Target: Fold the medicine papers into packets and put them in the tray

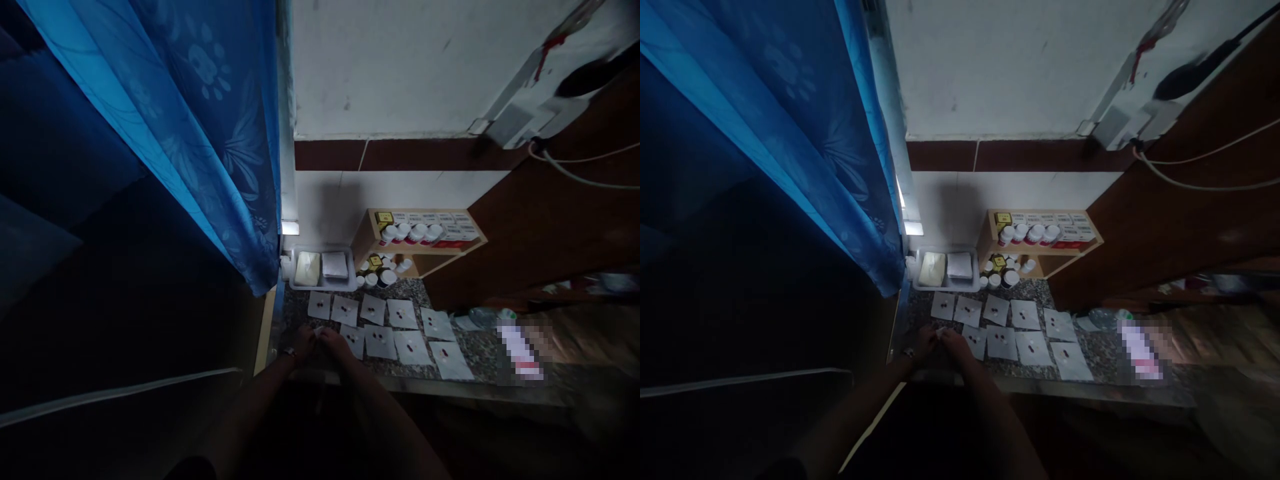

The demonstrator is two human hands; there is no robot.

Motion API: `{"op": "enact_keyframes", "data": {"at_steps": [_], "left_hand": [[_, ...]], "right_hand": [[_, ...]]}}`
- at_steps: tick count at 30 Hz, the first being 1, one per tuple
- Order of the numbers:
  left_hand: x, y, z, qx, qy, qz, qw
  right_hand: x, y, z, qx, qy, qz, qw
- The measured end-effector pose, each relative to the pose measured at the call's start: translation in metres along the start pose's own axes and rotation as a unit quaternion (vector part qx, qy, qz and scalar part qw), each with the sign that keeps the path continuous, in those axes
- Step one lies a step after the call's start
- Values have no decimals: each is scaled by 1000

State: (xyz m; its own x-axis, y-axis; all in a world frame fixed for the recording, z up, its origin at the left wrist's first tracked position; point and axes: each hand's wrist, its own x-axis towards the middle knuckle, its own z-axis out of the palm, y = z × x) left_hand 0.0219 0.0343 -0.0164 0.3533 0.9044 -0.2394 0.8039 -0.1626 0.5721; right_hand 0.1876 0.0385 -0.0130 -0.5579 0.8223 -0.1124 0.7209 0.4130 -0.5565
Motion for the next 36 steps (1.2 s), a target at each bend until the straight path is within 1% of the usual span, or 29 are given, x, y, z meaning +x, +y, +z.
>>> {"op": "enact_keyframes", "data": {"at_steps": [2, 4, 7, 11, 13, 15, 17, 21, 23, 26, 28, 31, 32, 36], "left_hand": [[3, -3, 3, 7, -3, -10, 1000], [4, -7, 6, 1, 7, -11, 1000], [6, -11, 9, -14, 23, 7, 1000], [7, -14, 11, -10, 26, 16, 999], [8, -14, 10, -16, 30, 9, 999], [8, -12, 9, -39, 34, -4, 999], [8, -9, 6, -76, 40, -22, 996], [10, -3, 3, -139, 55, -46, 988], [12, -1, 4, -141, 54, -58, 987], [15, -1, 5, -124, 32, -66, 990], [15, -1, 5, -109, 15, -64, 992], [12, -1, 2, -84, 10, -59, 995], [11, 0, 0, -76, 10, -49, 996], [7, 2, -13, -61, -8, 25, 998]], "right_hand": [[0, 3, 2, -18, -13, 18, 1000], [-1, 5, 4, -27, -20, 36, 999], [-1, 7, 8, -25, -16, 52, 998], [-2, 6, 8, -9, -4, 53, 999], [-1, 5, 5, 8, 5, 62, 998], [3, 3, 0, 21, 4, 88, 996], [8, 2, -5, 24, -9, 110, 994], [16, -1, -16, 27, -43, 114, 992], [17, -3, -20, 24, -53, 124, 991], [16, -8, -22, 17, -53, 134, 989], [15, -10, -21, 7, -56, 138, 989], [11, -11, -16, 5, -60, 140, 988], [10, -10, -14, 13, -54, 137, 989], [8, -5, -7, 55, -11, 124, 991]]}}
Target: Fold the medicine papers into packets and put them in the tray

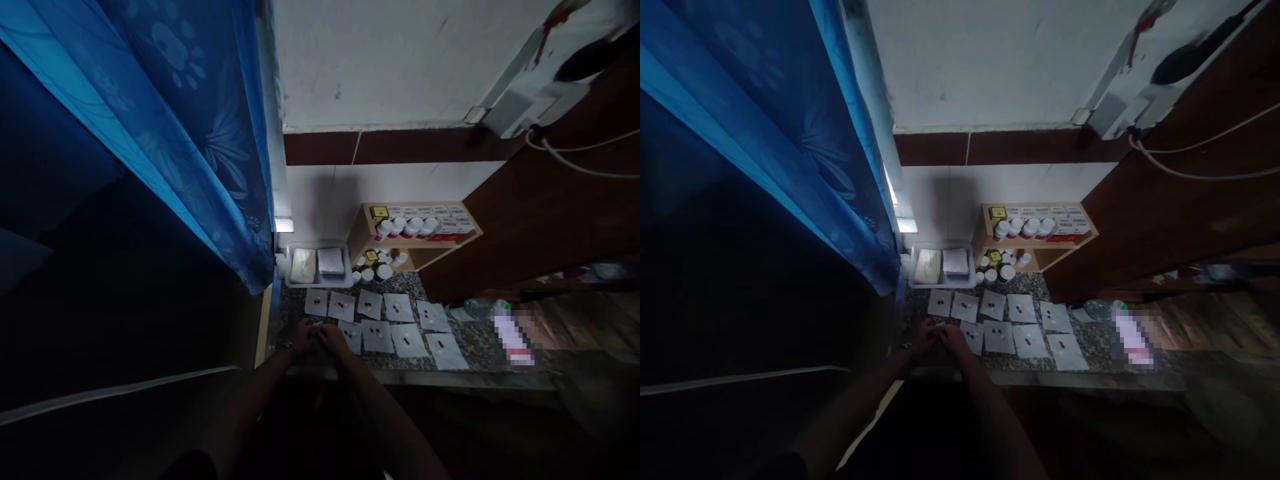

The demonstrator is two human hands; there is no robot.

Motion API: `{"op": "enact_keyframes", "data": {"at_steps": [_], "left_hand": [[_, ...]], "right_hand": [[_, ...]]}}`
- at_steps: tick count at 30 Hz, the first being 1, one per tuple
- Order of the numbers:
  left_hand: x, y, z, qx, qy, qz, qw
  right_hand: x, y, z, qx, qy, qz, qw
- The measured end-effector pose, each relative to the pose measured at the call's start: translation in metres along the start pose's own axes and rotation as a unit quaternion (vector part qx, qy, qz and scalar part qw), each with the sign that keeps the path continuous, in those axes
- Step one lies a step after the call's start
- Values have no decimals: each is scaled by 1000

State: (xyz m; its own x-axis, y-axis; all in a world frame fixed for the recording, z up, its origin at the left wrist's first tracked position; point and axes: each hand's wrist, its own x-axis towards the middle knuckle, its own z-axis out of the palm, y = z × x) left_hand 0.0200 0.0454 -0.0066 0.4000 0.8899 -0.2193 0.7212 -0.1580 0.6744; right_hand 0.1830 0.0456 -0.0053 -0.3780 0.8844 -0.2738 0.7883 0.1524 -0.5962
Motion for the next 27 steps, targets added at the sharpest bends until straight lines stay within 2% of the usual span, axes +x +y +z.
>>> {"op": "enact_keyframes", "data": {"at_steps": [4, 13, 22, 27], "left_hand": [[4, 1, -5, 5, 8, 3, 1000], [18, 1, 3, 0, 45, -55, 997], [25, 6, 8, -35, 50, -61, 996], [28, 5, 14, -19, 61, -112, 992]], "right_hand": [[3, 1, 0, 0, 2, 31, 1000], [9, -6, 1, 10, 27, 108, 994], [20, 4, 1, 73, 42, 137, 987], [19, 5, 3, 106, 59, 160, 980]]}}
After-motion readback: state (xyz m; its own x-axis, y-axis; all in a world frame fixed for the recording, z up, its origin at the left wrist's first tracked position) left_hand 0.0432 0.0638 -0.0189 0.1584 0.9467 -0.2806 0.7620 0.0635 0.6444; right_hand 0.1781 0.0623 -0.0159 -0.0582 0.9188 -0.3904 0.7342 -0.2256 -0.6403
